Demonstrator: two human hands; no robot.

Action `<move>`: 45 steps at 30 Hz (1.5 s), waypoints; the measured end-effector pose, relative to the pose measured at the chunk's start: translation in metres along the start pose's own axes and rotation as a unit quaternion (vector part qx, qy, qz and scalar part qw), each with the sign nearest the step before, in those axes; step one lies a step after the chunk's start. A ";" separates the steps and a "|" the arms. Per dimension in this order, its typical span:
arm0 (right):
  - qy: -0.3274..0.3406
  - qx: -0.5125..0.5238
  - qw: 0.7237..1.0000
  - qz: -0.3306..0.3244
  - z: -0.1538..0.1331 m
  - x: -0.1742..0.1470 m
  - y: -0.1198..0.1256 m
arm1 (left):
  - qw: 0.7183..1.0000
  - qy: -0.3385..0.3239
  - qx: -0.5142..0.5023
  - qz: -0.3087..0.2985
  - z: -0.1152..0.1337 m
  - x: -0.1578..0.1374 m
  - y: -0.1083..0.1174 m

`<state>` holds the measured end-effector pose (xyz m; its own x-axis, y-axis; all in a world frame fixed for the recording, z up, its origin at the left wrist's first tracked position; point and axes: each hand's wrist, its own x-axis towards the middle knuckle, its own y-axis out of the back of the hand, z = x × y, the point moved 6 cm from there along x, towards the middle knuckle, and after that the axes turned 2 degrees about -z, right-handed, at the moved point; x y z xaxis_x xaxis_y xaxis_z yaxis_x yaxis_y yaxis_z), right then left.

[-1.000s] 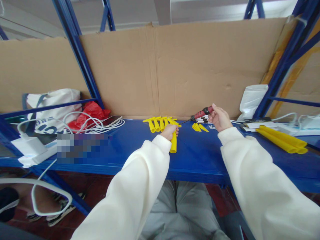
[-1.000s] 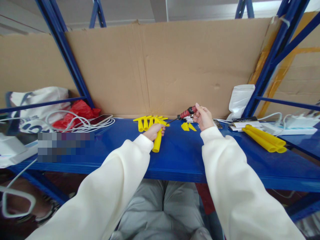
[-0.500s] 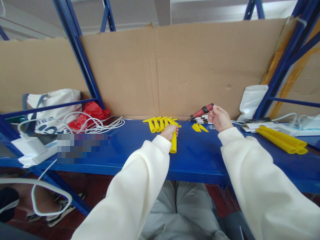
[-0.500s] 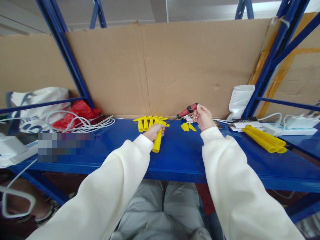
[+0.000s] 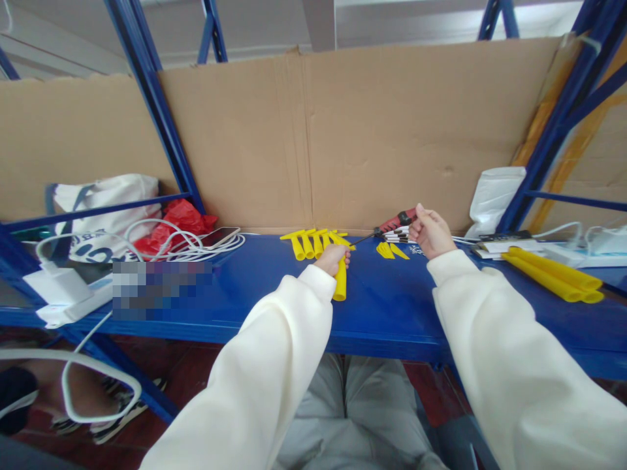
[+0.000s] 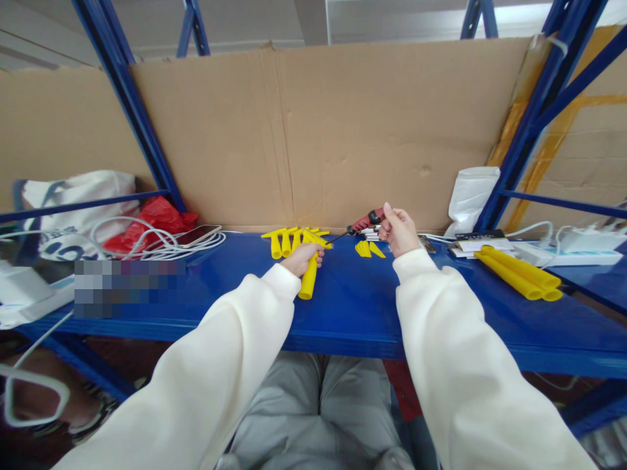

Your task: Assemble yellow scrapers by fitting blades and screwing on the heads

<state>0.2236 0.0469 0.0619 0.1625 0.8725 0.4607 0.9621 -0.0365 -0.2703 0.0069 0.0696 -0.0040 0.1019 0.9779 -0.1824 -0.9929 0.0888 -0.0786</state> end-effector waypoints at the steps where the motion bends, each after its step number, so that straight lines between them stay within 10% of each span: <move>1: 0.000 0.001 1.000 0.003 0.000 0.000 0.000 | 1.000 -0.001 0.000 0.000 0.000 0.000 0.000; 28: 0.030 -0.036 0.981 0.191 0.001 0.000 0.019 | 0.999 -0.004 -0.046 -0.012 0.007 -0.009 -0.002; 37: -0.120 -0.136 0.982 0.063 0.023 -0.006 -0.003 | 0.998 -0.008 -0.062 0.003 0.007 -0.006 -0.002; 45: -0.279 -0.268 0.908 -0.162 0.055 -0.017 -0.011 | 0.998 -0.030 -0.062 0.003 0.009 -0.004 0.000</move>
<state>0.1981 0.0589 0.0103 -0.1410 0.9852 -0.0975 0.9321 0.1653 0.3224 0.0060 0.0680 0.0058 0.0890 0.9881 -0.1254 -0.9779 0.0628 -0.1992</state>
